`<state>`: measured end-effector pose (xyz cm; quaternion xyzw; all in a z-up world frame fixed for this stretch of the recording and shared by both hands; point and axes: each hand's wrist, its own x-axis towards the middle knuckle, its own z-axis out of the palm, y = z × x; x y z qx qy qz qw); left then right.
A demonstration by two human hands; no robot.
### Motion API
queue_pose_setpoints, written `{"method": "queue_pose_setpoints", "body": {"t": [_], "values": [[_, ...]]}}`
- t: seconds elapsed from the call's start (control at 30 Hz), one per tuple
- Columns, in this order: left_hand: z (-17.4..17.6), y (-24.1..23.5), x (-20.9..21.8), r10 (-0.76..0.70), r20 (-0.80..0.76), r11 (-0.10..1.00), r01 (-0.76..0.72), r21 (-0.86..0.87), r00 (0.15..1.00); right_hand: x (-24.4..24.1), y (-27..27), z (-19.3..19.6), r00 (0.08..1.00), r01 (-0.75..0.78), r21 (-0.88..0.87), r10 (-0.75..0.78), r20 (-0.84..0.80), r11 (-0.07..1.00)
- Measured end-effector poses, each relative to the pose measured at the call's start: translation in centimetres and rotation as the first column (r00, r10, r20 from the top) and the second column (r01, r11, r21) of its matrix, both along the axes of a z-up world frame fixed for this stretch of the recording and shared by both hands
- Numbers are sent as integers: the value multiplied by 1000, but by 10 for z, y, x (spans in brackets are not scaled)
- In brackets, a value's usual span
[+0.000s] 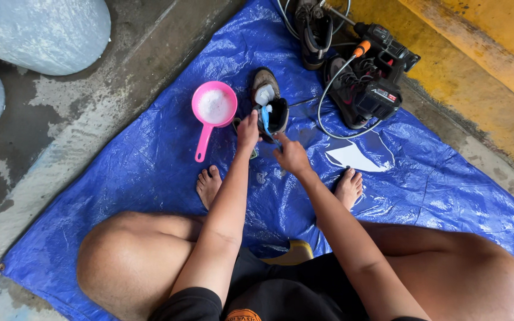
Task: The person scrubs a brown shoe using a blue brush and a green brush, applying soap from a pink scoop. They clean the interior and exterior surfaces of the shoe while sitting on a blue tarp.
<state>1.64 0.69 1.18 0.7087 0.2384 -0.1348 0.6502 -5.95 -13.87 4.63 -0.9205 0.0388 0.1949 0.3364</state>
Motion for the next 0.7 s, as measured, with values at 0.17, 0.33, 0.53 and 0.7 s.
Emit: {"method": "queue_pose_setpoints", "body": {"t": [0.17,0.33,0.53,0.7], "values": [[-8,-11,13,268,22,952,-261,-162,963,-2,-13,3,975,221,102,-219,-28,970],[-21,-4,8,380,-112,829,-392,-398,918,2,-16,6,966,260,144,-258,-29,955],[-22,-1,5,408,-227,685,-461,-564,884,4,-9,12,962,271,165,-264,-66,948],[-30,-7,8,421,-209,646,-454,-614,883,6,-13,12,951,307,266,-301,-63,914]]}}
